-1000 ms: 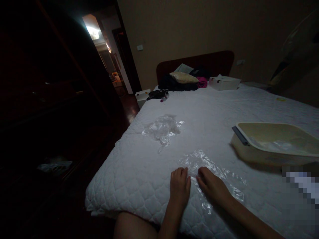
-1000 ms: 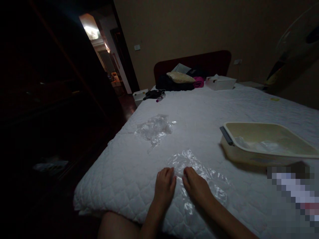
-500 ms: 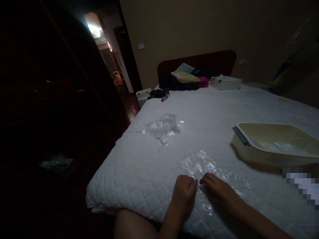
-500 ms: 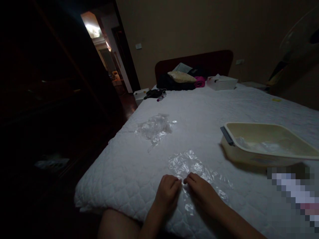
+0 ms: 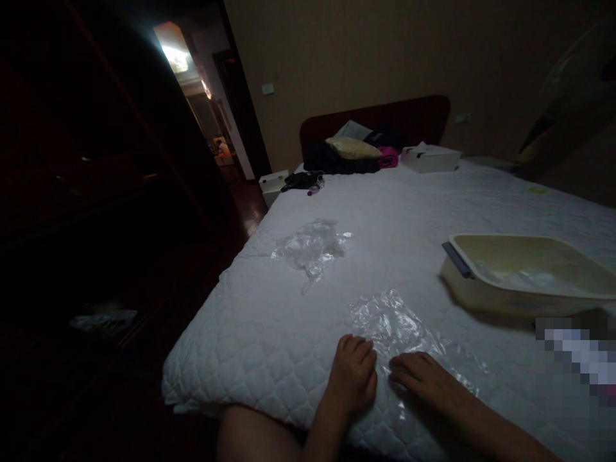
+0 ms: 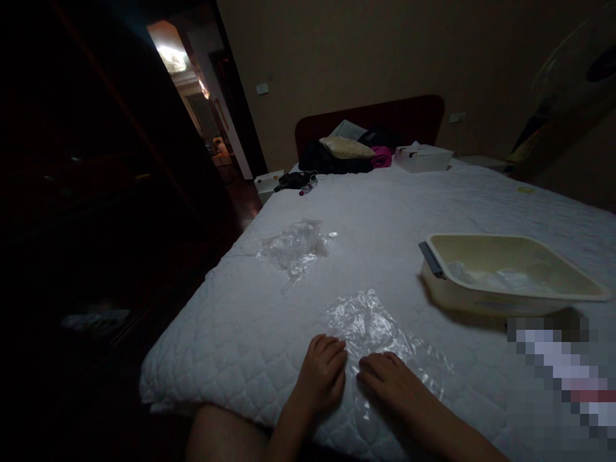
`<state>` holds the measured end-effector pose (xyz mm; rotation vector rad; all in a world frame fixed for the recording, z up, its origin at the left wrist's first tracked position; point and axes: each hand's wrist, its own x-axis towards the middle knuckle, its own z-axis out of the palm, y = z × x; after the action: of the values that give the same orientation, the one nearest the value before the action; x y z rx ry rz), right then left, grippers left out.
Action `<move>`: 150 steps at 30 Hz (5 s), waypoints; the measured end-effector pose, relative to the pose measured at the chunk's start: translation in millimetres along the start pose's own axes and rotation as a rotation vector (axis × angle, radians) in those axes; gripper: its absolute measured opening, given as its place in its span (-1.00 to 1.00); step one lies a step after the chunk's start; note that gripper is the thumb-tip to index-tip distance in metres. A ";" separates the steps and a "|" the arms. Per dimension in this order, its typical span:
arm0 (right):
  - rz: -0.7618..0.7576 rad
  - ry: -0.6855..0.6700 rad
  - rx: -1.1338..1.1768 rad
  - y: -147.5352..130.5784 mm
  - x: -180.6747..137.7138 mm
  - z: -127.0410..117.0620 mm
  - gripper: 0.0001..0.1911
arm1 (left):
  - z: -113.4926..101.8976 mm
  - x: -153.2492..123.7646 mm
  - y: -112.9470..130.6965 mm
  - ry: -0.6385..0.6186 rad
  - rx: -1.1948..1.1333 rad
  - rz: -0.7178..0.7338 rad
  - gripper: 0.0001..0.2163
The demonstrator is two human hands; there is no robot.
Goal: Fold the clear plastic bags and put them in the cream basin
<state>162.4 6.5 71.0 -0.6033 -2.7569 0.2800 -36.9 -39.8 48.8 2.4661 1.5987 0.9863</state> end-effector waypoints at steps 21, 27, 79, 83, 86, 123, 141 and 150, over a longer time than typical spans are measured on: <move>0.536 0.180 0.269 7.3 11.3 9.0 -0.72 | 14.7 -6.9 -7.3 -0.030 0.149 0.087 -0.69; 0.669 0.158 0.284 12.2 23.5 11.0 -0.72 | 11.8 -5.9 -3.5 -0.018 0.204 0.101 -0.64; 0.553 0.197 0.118 7.8 -12.1 7.1 -0.81 | 33.0 -5.7 13.9 0.055 0.252 0.386 -0.88; 0.519 0.219 0.202 9.1 -11.2 11.7 -0.80 | 27.1 -4.3 16.4 0.132 0.216 0.332 -0.85; 0.522 0.238 0.310 5.6 -10.7 11.9 -0.77 | 25.7 -6.4 21.8 0.150 0.179 0.332 -0.76; 0.319 0.205 0.086 20.6 -43.2 1.0 -0.81 | 43.4 -8.1 29.1 0.049 0.262 0.361 -0.83; 0.358 0.237 0.090 26.9 -24.7 -3.9 -0.81 | 39.9 -10.1 32.6 0.010 0.262 0.388 -0.65; 0.340 0.147 0.104 63.5 -81.0 -14.7 -0.70 | 43.1 -5.5 35.4 -0.124 0.188 0.259 -0.63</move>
<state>261.2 29.8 48.4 -1.0203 -2.4731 0.4327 13.0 -48.3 24.5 2.8546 1.4210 0.7167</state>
